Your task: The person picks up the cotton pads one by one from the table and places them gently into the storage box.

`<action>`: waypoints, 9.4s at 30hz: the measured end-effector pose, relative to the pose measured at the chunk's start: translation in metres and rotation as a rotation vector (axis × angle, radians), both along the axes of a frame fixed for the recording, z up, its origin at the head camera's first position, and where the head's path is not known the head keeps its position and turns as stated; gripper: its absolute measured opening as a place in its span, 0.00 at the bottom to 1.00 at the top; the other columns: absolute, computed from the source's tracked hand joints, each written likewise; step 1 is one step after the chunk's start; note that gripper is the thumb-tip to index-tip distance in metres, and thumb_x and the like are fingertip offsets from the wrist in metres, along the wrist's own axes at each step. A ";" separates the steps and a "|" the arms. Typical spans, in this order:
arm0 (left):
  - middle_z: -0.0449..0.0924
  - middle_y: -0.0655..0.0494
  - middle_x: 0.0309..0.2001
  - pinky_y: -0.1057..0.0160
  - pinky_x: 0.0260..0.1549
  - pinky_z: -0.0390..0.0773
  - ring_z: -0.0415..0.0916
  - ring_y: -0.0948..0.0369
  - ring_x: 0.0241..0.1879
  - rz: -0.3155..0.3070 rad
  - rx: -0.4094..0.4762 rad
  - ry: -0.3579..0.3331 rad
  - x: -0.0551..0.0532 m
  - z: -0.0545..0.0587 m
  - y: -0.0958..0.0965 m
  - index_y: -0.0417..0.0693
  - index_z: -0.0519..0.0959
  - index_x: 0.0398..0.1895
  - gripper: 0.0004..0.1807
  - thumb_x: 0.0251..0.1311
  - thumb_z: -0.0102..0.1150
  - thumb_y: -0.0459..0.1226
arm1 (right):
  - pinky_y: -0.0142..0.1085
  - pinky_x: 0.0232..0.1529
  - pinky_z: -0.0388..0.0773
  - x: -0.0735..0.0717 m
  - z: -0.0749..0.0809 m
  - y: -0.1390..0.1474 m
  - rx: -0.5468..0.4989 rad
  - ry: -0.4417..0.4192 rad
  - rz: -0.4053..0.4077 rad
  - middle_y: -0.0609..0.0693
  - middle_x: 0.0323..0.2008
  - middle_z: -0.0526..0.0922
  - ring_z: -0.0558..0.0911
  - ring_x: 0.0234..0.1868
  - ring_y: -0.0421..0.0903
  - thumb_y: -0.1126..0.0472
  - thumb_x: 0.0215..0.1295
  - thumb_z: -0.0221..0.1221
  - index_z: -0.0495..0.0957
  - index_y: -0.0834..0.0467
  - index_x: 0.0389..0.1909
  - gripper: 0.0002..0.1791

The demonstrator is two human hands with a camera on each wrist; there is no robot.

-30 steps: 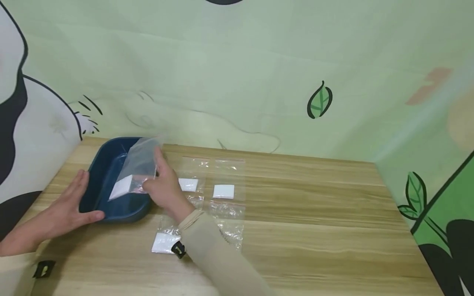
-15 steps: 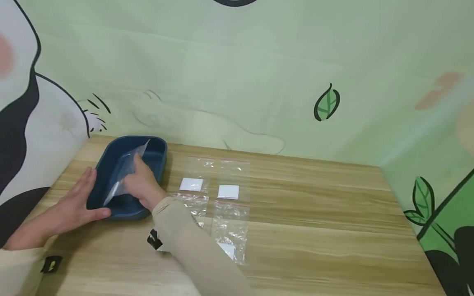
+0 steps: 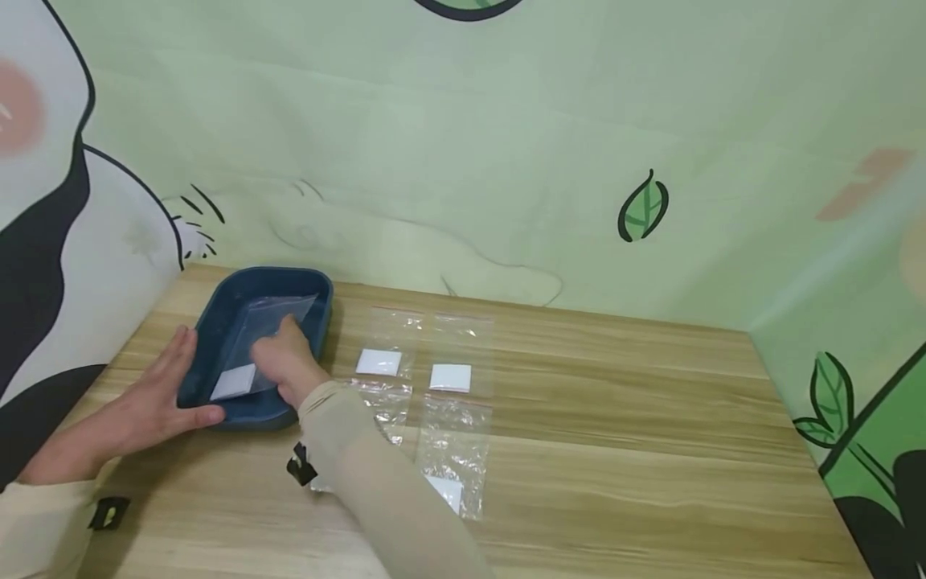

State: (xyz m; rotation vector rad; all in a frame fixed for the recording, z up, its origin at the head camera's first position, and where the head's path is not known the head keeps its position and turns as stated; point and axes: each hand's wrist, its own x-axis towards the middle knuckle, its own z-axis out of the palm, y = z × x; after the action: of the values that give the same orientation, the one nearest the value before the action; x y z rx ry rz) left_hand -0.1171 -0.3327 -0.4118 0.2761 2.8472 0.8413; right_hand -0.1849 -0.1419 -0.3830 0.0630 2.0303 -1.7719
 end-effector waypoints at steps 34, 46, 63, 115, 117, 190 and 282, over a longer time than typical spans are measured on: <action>0.21 0.31 0.78 0.25 0.62 0.47 0.31 0.29 0.74 0.008 0.033 -0.026 0.002 0.002 0.006 0.34 0.28 0.78 0.70 0.56 0.71 0.57 | 0.40 0.74 0.50 -0.012 -0.001 -0.007 0.084 -0.042 -0.072 0.61 0.80 0.45 0.49 0.78 0.52 0.68 0.57 0.62 0.44 0.59 0.81 0.53; 0.21 0.32 0.78 0.24 0.62 0.46 0.30 0.29 0.74 0.006 0.025 -0.032 0.001 0.003 0.007 0.35 0.27 0.78 0.70 0.58 0.70 0.57 | 0.42 0.73 0.54 -0.002 0.013 0.002 0.209 0.209 0.028 0.57 0.79 0.51 0.51 0.78 0.50 0.66 0.61 0.58 0.54 0.56 0.80 0.45; 0.18 0.33 0.77 0.24 0.62 0.47 0.30 0.29 0.74 0.018 0.008 -0.041 0.001 0.002 0.005 0.36 0.25 0.78 0.70 0.58 0.70 0.58 | 0.35 0.48 0.79 0.004 0.038 0.121 0.093 0.477 0.270 0.53 0.50 0.84 0.81 0.49 0.45 0.69 0.73 0.54 0.80 0.61 0.58 0.16; 0.16 0.34 0.77 0.25 0.63 0.43 0.26 0.29 0.74 -0.008 0.053 -0.043 0.003 0.001 0.002 0.37 0.24 0.78 0.69 0.60 0.70 0.53 | 0.43 0.34 0.75 -0.034 -0.047 0.289 0.725 0.373 0.159 0.54 0.30 0.78 0.75 0.31 0.51 0.68 0.61 0.62 0.77 0.62 0.38 0.06; 0.16 0.34 0.77 0.25 0.63 0.42 0.26 0.29 0.74 -0.009 0.053 -0.042 0.003 0.000 0.002 0.36 0.24 0.78 0.69 0.60 0.70 0.53 | 0.43 0.35 0.75 -0.034 -0.047 0.289 0.738 0.391 0.160 0.54 0.30 0.78 0.76 0.32 0.51 0.69 0.61 0.62 0.77 0.62 0.35 0.03; 0.15 0.35 0.77 0.25 0.63 0.46 0.27 0.29 0.74 -0.002 0.032 -0.084 0.000 0.002 0.004 0.37 0.23 0.77 0.70 0.60 0.69 0.56 | 0.23 0.22 0.65 -0.010 -0.010 0.256 -0.812 0.199 -0.022 0.54 0.79 0.54 0.68 0.22 0.36 0.84 0.60 0.39 0.48 0.63 0.80 0.44; 0.17 0.35 0.78 0.29 0.66 0.46 0.28 0.31 0.75 -0.002 0.085 -0.082 0.002 0.005 0.002 0.36 0.24 0.78 0.69 0.59 0.69 0.56 | 0.53 0.70 0.59 -0.001 -0.008 0.009 -0.506 -0.103 0.025 0.55 0.81 0.41 0.53 0.76 0.57 0.84 0.50 0.47 0.43 0.60 0.81 0.54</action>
State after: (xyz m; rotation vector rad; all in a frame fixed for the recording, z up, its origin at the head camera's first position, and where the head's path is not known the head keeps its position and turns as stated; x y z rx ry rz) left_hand -0.1147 -0.3304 -0.4064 0.2493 2.7391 0.9522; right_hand -0.1861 -0.1334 -0.3910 -0.0262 1.4562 -2.1602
